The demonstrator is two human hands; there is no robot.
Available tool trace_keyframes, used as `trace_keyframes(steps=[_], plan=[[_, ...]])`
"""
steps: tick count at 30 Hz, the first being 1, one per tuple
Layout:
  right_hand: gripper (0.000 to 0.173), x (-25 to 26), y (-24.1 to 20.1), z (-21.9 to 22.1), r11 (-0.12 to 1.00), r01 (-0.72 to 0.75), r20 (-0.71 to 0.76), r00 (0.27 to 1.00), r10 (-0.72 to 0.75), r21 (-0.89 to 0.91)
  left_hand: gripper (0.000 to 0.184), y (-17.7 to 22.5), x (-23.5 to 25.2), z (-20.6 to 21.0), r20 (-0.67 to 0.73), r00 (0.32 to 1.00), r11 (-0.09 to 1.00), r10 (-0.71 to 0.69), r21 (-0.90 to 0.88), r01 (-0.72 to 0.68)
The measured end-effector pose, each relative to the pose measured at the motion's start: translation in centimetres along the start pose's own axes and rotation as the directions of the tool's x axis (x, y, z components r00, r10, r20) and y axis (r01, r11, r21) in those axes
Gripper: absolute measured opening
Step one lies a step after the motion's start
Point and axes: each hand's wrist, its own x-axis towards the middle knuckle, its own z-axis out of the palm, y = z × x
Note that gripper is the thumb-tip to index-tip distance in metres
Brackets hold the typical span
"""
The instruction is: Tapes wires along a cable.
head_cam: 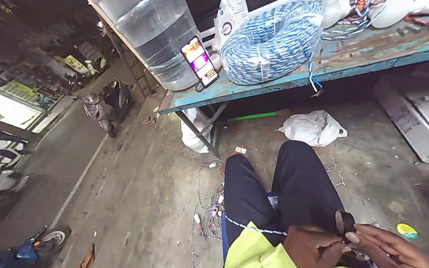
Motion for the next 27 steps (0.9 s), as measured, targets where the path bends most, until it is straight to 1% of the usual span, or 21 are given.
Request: trace_keyframes(steps=[1, 4, 6, 9, 14, 18, 20, 22, 25, 27], plan=[[0.024, 0.1, -0.1, 0.0, 1.000, -0.012, 0.006, 1.000, 0.012, 0.005, 0.016, 0.1, 0.1, -0.1, 0.002, 1.000, 1.000, -0.017, -0.004, 0.017], [0.032, 0.1, -0.4, 0.3, 0.997, -0.069, 0.026, 0.997, 0.068, 0.031, 0.014, 0.5, 0.3, -0.3, 0.001, 0.989, 0.988, -0.147, -0.049, 0.146], [0.038, 0.1, -0.5, 0.5, 0.994, -0.104, 0.042, 0.994, 0.103, 0.023, 0.012, 0.1, 0.2, -0.1, -0.017, 0.983, 0.982, -0.182, -0.046, 0.181], [0.041, 0.2, -0.2, 0.5, 0.991, -0.129, 0.055, 0.990, 0.132, -0.044, 0.011, -0.5, 0.0, 0.2, -0.049, 0.985, 0.986, -0.164, -0.004, 0.164], [0.042, 0.4, -0.5, 0.4, 0.980, -0.130, 0.096, 0.985, 0.145, -0.152, 0.010, -0.9, -0.2, 0.5, -0.082, 0.990, 0.991, -0.114, 0.058, 0.119], [0.039, 0.4, -0.7, 0.4, 0.971, -0.163, 0.131, 0.974, 0.187, -0.174, 0.011, -0.5, -0.3, 0.5, -0.116, 0.986, 0.981, -0.116, 0.142, 0.132], [0.041, 0.5, -0.5, 0.2, 0.977, -0.154, 0.189, 0.965, 0.181, -0.146, 0.012, -0.7, -0.5, 0.7, -0.178, 0.982, 0.978, -0.067, 0.183, 0.099], [0.044, 0.6, -0.4, -0.2, 0.978, -0.137, 0.262, 0.949, 0.175, -0.157, 0.012, -1.0, -0.7, 0.8, -0.232, 0.973, 0.970, -0.017, 0.232, 0.072], [0.049, 1.1, -0.6, -1.1, 0.974, -0.091, 0.352, 0.922, 0.162, -0.209, 0.009, -0.9, -0.8, 1.0, -0.279, 0.960, 0.960, -0.008, 0.266, 0.085], [0.051, 1.5, -0.4, -1.7, 0.967, -0.044, 0.409, 0.901, 0.147, -0.252, 0.010, -0.9, -0.8, 1.0, -0.284, 0.959, 0.956, -0.010, 0.279, 0.092]])
